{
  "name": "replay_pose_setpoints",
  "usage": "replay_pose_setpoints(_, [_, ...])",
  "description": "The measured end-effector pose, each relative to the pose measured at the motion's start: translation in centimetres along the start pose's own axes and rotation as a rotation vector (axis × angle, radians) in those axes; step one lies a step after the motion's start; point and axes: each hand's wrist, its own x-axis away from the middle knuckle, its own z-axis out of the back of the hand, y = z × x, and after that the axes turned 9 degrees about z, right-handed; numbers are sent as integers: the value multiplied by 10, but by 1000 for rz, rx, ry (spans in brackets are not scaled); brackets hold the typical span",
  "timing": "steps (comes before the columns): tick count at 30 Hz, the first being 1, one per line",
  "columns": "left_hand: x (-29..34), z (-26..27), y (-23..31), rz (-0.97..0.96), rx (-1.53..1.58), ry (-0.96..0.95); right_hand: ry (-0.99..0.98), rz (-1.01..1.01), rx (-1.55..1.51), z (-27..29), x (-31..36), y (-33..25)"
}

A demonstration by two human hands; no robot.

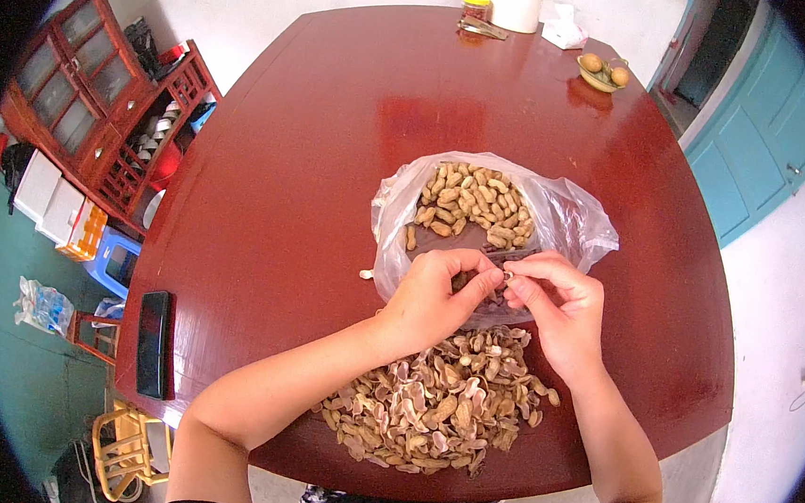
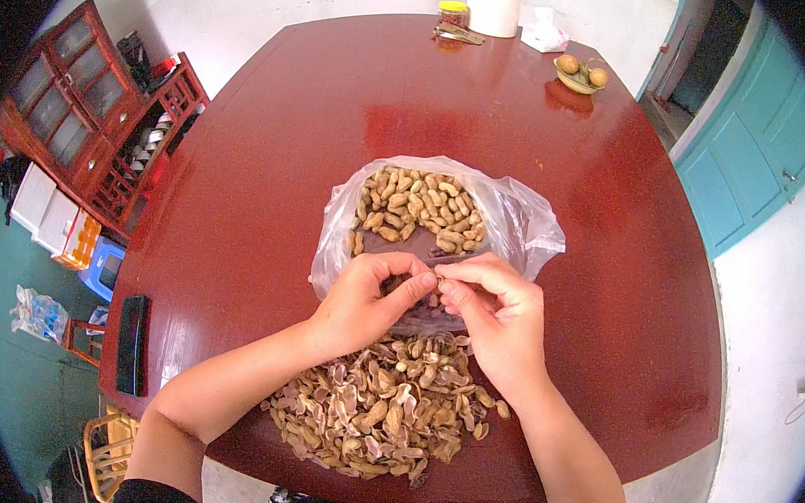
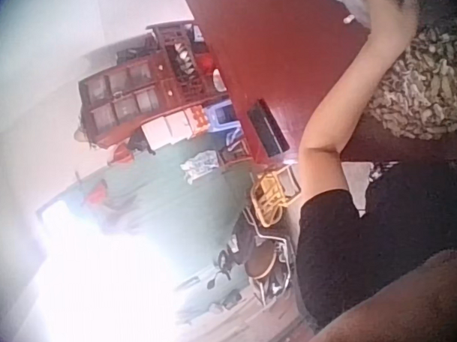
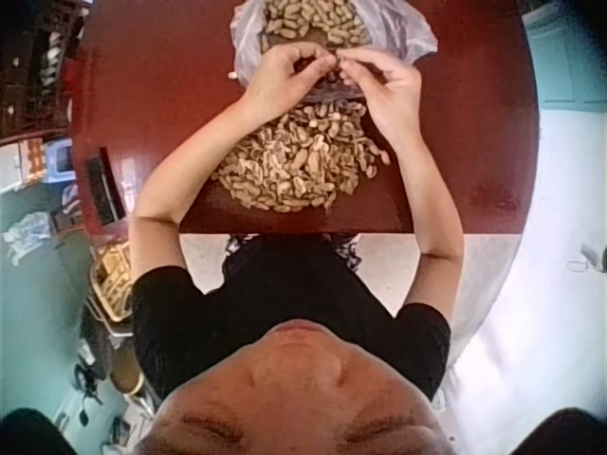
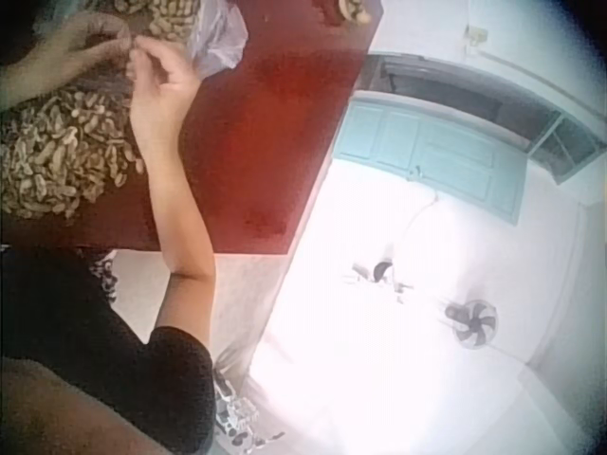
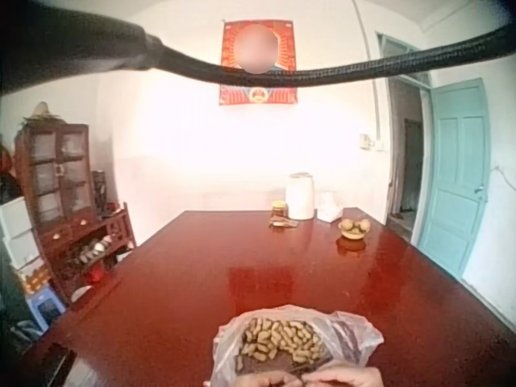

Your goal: The person sits at a table and repeatedly picks up peanuts from a plastic bag, peels them by hand, and places the kernels into a small plastic bag while discarding the shells onto the table. The process continues throughout the clip with a growing pile of shells and a filling bag of kernels.

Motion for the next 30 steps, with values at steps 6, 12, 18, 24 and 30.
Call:
replay_pose_setpoints(6, [-4, 0, -5, -17, 237, 4, -38, 369, 372, -8, -1, -5])
replay_pose_setpoints(12, [-1, -3, -3, -16, 171, 68, -27, 413, 439, -9, 1, -6])
replay_pose_setpoints(18, [-4, 1, -9, -6, 126, 112, 11, 251, 240, -1, -2, -1])
replay_pose_setpoints(24, [1, 4, 5, -54, -56, -4, 103, -74, -212, 5, -6, -2])
replay_pose_setpoints(30, [-3, 0, -4, -71, 48, 20, 117, -167, -415, 9, -8, -6])
